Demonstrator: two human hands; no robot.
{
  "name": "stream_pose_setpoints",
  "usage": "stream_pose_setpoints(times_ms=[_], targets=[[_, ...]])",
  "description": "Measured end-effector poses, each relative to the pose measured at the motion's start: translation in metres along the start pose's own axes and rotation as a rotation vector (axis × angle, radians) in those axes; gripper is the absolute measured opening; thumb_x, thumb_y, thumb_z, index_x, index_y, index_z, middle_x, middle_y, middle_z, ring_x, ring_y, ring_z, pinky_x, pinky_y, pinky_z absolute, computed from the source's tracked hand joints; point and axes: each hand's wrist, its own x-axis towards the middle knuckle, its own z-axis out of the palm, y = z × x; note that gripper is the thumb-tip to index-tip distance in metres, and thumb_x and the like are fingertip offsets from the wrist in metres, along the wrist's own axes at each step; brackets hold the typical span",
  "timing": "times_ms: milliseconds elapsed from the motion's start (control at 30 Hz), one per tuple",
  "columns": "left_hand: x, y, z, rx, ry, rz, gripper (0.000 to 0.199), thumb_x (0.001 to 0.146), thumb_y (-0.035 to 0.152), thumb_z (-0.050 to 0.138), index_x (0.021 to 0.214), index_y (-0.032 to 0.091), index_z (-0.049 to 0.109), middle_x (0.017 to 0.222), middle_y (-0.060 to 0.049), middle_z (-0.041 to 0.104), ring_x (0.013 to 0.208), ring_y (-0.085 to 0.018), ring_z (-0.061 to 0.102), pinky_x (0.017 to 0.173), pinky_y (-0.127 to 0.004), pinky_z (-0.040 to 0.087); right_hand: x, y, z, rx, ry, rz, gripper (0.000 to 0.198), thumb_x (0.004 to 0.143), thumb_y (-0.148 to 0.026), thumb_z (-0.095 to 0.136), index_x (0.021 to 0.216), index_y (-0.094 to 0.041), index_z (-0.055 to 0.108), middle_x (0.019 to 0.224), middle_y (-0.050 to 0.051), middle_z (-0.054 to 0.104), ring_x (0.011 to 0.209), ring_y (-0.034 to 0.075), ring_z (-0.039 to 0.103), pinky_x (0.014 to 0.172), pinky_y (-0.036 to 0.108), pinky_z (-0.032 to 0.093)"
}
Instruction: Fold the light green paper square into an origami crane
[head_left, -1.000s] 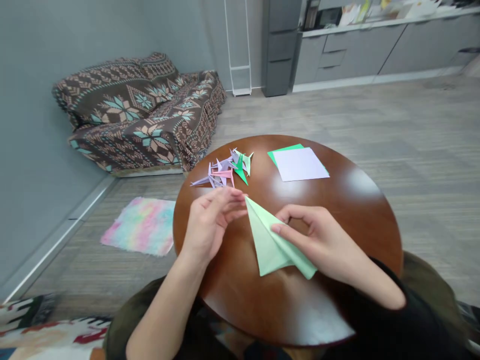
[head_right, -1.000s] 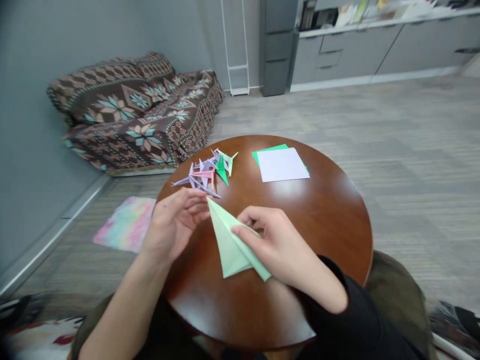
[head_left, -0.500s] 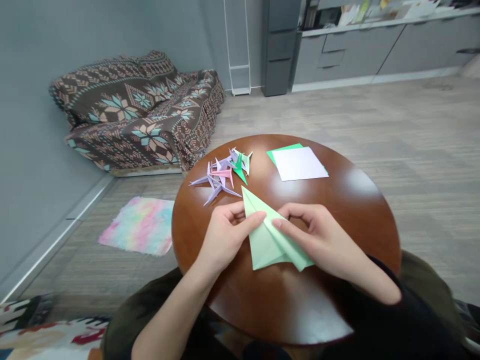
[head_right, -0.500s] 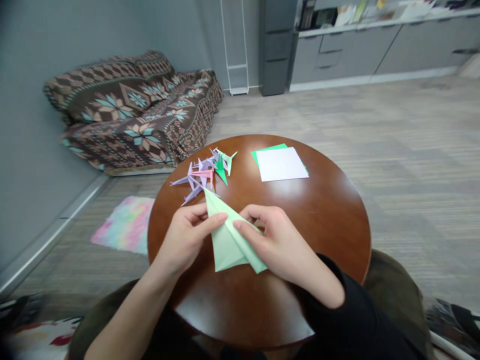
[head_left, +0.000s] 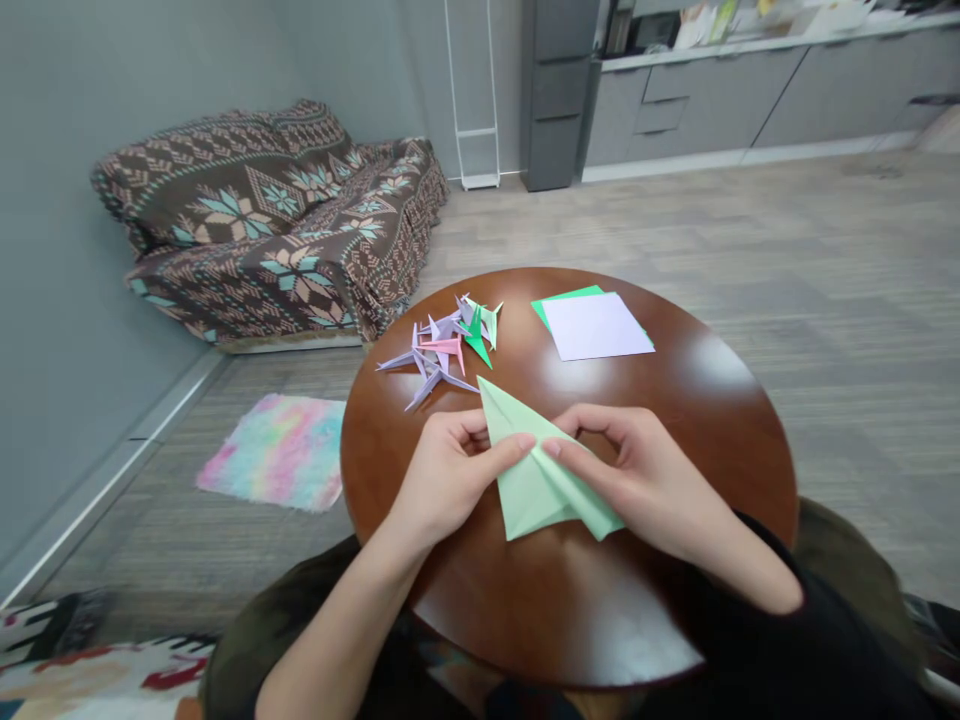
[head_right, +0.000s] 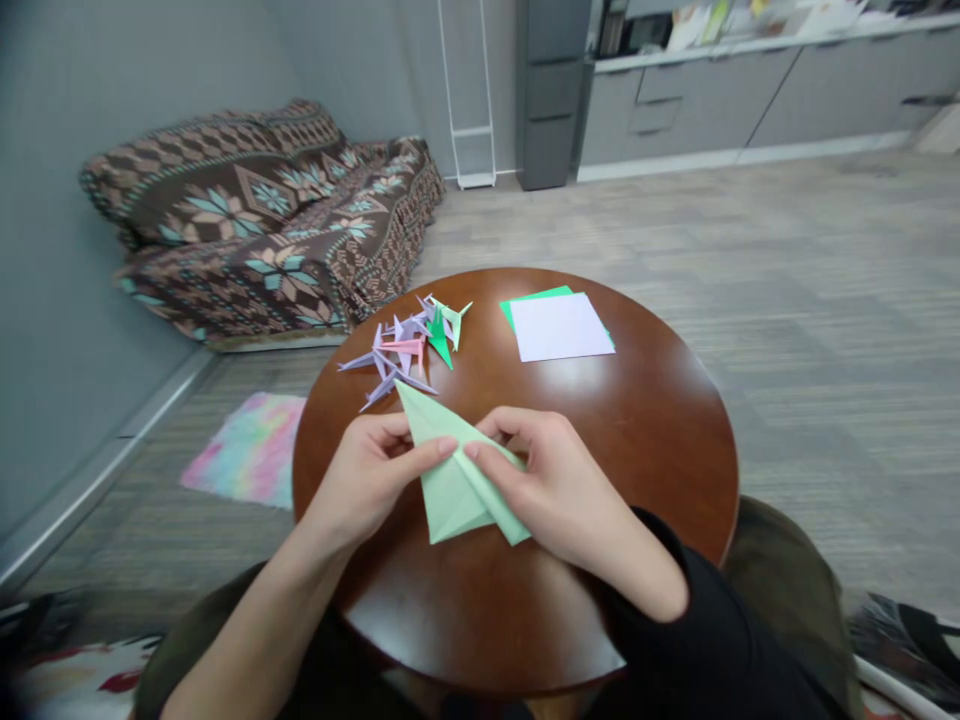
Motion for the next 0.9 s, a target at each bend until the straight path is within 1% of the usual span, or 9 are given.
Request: stream_pose_setpoints(times_ms=[167, 333, 467, 567, 633, 700, 800, 900], targets=[[-0.0002, 0.0003, 0.0, -0.01, 0.0, 0.007, 0.014, 0.078, 0.027, 0.081, 0.085, 0.015, 0.08, 0.082, -0.004, 0.079, 0.073, -0.018, 0.071, 0.068, -0.024, 0.055, -0.0008, 0.0001, -0.0005, -0.01, -0.002, -0.009, 0.016, 0.092, -0.024, 0.061, 0.081, -0.015, 0.069, 0.071, 0.0, 0.067, 0.063, 0.013, 0.058, 0.055, 0.021, 0.042], [0.0, -0.0042, 0.0005, -0.049, 0.013, 0.015, 0.013, 0.078, 0.026, 0.08, 0.083, 0.015, 0.079, 0.078, -0.003, 0.076, 0.067, -0.014, 0.065, 0.064, -0.024, 0.051, -0.001, 0.0006, -0.0015, -0.079, -0.049, -0.021, 0.02, 0.095, -0.027, 0.058, 0.081, -0.016, 0.069, 0.07, -0.001, 0.065, 0.061, 0.011, 0.053, 0.053, 0.021, 0.038], [0.0029, -0.0071, -0.0003, -0.105, 0.1, 0.044, 0.011, 0.078, 0.025, 0.078, 0.076, 0.015, 0.075, 0.07, -0.001, 0.069, 0.061, -0.011, 0.057, 0.058, -0.022, 0.045, -0.0021, 0.0006, -0.0022, -0.155, -0.084, -0.026, 0.024, 0.096, -0.028, 0.057, 0.077, -0.016, 0.065, 0.067, -0.002, 0.059, 0.059, 0.01, 0.048, 0.053, 0.022, 0.035], [0.0053, -0.0064, -0.0007, -0.158, 0.191, 0.075, 0.021, 0.078, 0.024, 0.078, 0.065, 0.014, 0.066, 0.06, 0.003, 0.058, 0.056, -0.009, 0.05, 0.056, -0.021, 0.04, -0.0024, 0.0011, -0.0025, -0.187, -0.118, -0.03, 0.025, 0.096, -0.029, 0.056, 0.075, -0.016, 0.063, 0.065, -0.003, 0.055, 0.058, 0.01, 0.045, 0.052, 0.022, 0.033], [0.0059, -0.0057, -0.0003, -0.18, 0.217, 0.081, 0.027, 0.078, 0.025, 0.078, 0.061, 0.015, 0.06, 0.058, 0.004, 0.053, 0.054, -0.008, 0.046, 0.054, -0.021, 0.037, -0.0021, 0.0016, -0.0027, -0.168, -0.141, -0.011, 0.024, 0.095, -0.028, 0.056, 0.075, -0.015, 0.063, 0.064, -0.003, 0.055, 0.057, 0.009, 0.044, 0.052, 0.022, 0.033], [0.0055, -0.0053, 0.0003, -0.158, 0.205, 0.086, 0.028, 0.079, 0.026, 0.077, 0.061, 0.015, 0.059, 0.058, 0.004, 0.051, 0.055, -0.008, 0.045, 0.054, -0.021, 0.036, -0.001, 0.0022, -0.0026, -0.119, -0.169, 0.027, 0.023, 0.093, -0.027, 0.058, 0.075, -0.015, 0.063, 0.065, -0.003, 0.054, 0.058, 0.009, 0.044, 0.052, 0.021, 0.034], [0.0039, -0.0048, 0.0011, -0.074, 0.189, 0.112, 0.027, 0.081, 0.027, 0.077, 0.063, 0.015, 0.06, 0.059, 0.004, 0.051, 0.055, -0.007, 0.043, 0.054, -0.021, 0.035, 0.0018, 0.0028, -0.0017, -0.001, -0.213, 0.081, 0.018, 0.09, -0.024, 0.061, 0.074, -0.015, 0.061, 0.064, -0.003, 0.053, 0.058, 0.009, 0.045, 0.051, 0.021, 0.034], [0.0022, -0.0035, 0.0016, -0.031, 0.214, 0.138, 0.025, 0.082, 0.029, 0.076, 0.065, 0.015, 0.063, 0.061, 0.003, 0.054, 0.056, -0.007, 0.044, 0.055, -0.02, 0.036, 0.0037, 0.0026, -0.001, 0.085, -0.202, 0.103, 0.015, 0.087, -0.023, 0.062, 0.074, -0.014, 0.061, 0.065, -0.003, 0.053, 0.059, 0.009, 0.045, 0.051, 0.02, 0.033]])
